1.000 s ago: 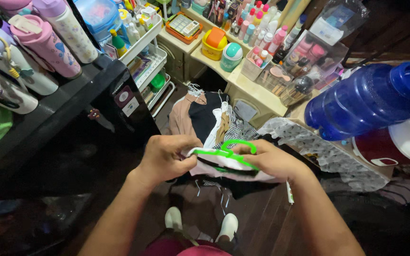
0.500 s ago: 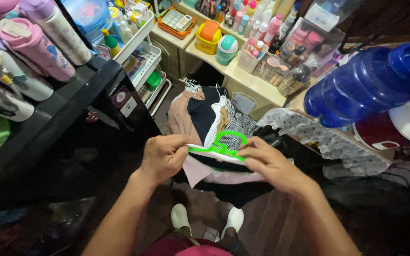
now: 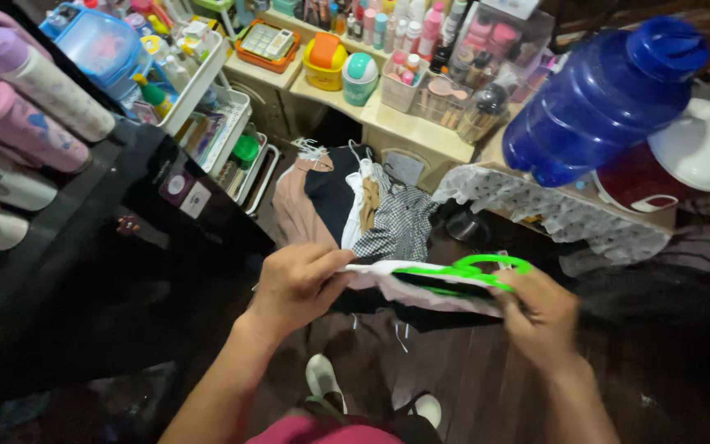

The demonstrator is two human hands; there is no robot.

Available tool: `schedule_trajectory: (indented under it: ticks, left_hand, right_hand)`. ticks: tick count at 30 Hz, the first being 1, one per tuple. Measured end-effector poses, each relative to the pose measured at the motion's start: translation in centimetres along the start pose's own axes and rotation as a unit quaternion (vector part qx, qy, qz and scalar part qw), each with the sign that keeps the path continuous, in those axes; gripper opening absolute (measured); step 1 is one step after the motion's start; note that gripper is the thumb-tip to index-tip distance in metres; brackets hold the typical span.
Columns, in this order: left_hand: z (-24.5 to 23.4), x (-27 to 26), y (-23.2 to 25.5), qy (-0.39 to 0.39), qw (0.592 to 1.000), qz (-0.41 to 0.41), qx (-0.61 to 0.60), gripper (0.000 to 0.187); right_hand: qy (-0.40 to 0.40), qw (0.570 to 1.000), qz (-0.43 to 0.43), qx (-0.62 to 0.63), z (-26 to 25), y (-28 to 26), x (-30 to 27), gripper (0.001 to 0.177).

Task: The person picks up several garments from a floor-level pile, places each one onto a hanger, and hangs them in a closet.

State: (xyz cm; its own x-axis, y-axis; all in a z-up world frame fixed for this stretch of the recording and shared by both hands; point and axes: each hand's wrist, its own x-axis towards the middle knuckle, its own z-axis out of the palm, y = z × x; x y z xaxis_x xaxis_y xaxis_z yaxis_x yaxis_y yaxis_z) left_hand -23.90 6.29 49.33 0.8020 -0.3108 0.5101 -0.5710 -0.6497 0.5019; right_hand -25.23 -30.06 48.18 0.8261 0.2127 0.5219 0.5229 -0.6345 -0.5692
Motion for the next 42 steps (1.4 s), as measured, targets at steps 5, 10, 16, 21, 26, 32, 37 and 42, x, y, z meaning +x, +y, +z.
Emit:
schedule_trajectory:
  ticks: [5,10,16,21,26,32,37,42]
  left_hand:
    - [7.6,-1.0,-0.8,-0.021,0.956,-0.165,-0.243,0.023]
    - [15.1,-1.7,-2.6,-0.088,0.937,-0.267,-0.208,0.024]
    - [20.3,-1.3,-1.7,-0.240,0.908,-0.340,0.052,0.047]
    - [21.9,4.0,6.1,-0.048,0.988,-0.103,-0.108,0.084]
    - [25.6,8.3,12.8,-0.084,0.944,-0.207,-0.243,0.063]
    - [29.6,6.7,11.2,-0.083,0.957,-0.177,-0.215,0.021]
    - [30.0,8.0,11.3,-0.140,0.947,-0.271,-0.105,0.023]
    - [32.2,11.2,13.3,-0.087,0.955,-0.061,-0.278,0.038]
  right_hand:
    - [0.033,0.994,0.095,-0.045,-5.5,1.9,-2.1,0.014]
    - [0.073,0.982,0.124,-0.120,-11.3,2.5,-3.0,0.012]
    - [0.094,0.974,0.149,-0.143,-17.2,3.7,-4.5,0.008]
    - [0.080,0.968,0.170,-0.169,-19.6,6.1,-6.6,0.009]
    - [0.088,0.969,0.164,-0.164,-21.6,7.8,-8.3,0.008]
    - [0.114,0.968,0.161,-0.152,-25.0,8.9,-9.7,0.010]
    - [0.136,0.958,0.160,-0.197,-26.4,10.1,-10.6,0.009]
    - [0.162,0.948,0.203,-0.185,-27.1,11.0,-11.1,0.009]
